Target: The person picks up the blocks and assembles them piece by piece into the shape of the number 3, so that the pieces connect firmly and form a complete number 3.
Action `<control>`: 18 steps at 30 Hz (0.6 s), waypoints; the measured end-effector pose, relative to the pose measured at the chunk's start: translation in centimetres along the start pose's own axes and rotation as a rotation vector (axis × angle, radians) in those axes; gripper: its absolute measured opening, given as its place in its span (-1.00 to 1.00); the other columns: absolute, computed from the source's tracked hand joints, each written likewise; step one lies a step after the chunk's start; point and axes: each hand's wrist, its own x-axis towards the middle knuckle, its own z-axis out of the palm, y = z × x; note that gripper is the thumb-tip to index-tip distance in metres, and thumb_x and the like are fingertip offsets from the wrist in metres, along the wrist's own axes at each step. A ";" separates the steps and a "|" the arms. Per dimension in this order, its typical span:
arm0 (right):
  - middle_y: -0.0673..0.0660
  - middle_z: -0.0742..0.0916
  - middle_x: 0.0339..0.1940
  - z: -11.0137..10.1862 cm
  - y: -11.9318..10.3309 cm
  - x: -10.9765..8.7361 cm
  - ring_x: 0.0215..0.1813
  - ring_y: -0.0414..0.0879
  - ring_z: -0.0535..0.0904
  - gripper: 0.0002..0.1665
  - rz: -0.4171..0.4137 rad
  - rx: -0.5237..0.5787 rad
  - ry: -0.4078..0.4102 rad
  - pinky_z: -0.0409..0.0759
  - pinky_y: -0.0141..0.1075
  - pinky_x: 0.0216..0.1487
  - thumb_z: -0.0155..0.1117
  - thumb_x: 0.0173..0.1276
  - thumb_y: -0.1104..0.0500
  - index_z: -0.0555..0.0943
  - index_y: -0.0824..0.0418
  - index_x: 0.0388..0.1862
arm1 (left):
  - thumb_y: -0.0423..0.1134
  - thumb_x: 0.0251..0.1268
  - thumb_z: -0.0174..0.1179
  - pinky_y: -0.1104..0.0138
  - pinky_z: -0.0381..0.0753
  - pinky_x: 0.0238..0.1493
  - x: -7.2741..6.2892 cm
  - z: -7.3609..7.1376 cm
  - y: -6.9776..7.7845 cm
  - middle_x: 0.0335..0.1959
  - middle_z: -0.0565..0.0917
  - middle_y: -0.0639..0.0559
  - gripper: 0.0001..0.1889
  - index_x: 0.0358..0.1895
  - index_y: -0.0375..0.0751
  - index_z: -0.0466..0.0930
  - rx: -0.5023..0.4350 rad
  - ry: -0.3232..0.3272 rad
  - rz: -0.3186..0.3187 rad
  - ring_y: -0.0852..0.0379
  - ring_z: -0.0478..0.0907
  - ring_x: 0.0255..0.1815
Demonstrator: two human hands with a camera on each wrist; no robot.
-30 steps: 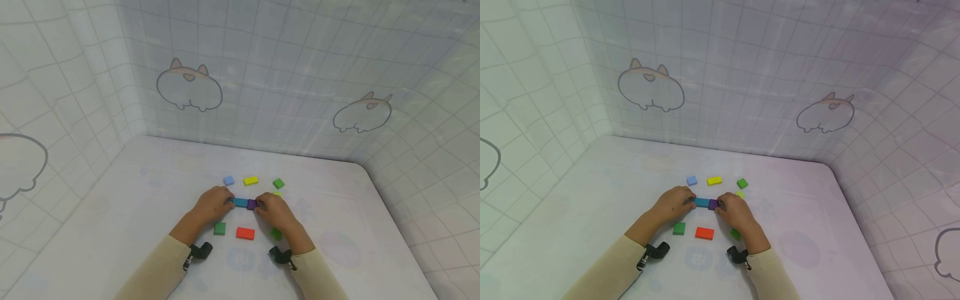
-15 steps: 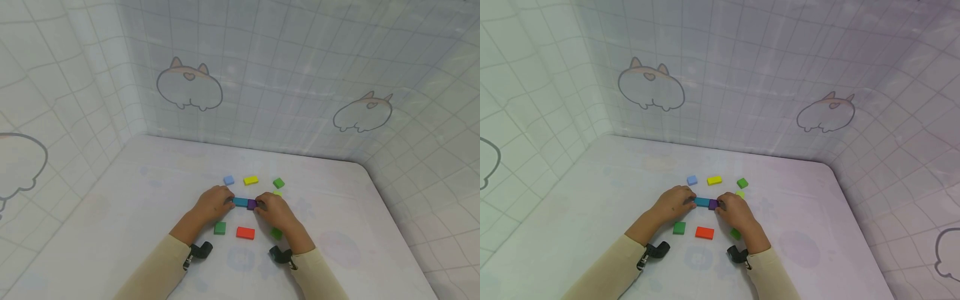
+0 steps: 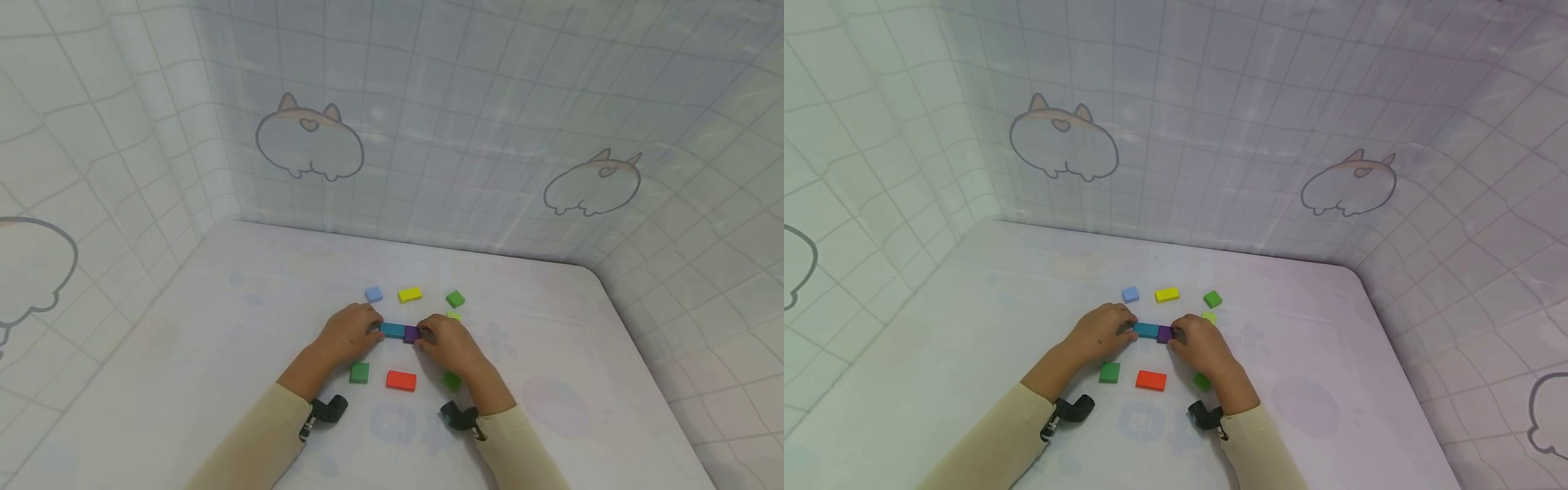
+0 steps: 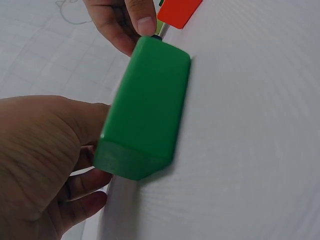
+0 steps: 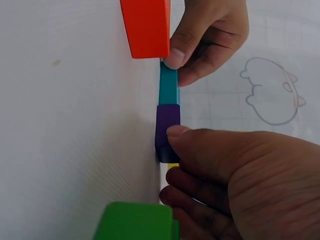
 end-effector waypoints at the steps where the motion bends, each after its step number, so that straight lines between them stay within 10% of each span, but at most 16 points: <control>1: 0.02 0.73 0.00 0.0 0.0 0.0 0.06 -0.09 0.61 -0.59 0.001 0.003 0.001 0.61 -0.12 0.18 0.46 0.28 0.06 0.69 0.14 0.08 | 0.02 0.24 0.37 0.18 0.59 0.17 0.0 0.0 0.0 0.01 0.67 0.12 -0.58 0.13 -0.01 0.67 0.000 -0.001 -0.002 0.14 0.54 0.06; 18: 0.13 0.67 0.21 -1.5 1.6 -0.1 0.30 0.08 0.54 -0.56 0.116 -0.005 0.201 0.53 0.02 0.28 0.39 0.34 0.05 0.65 0.18 0.15 | 0.02 0.24 0.37 0.18 0.60 0.14 0.0 0.1 0.0 0.00 0.67 0.13 -0.58 0.13 0.02 0.67 -0.014 -0.001 -0.028 0.15 0.52 0.03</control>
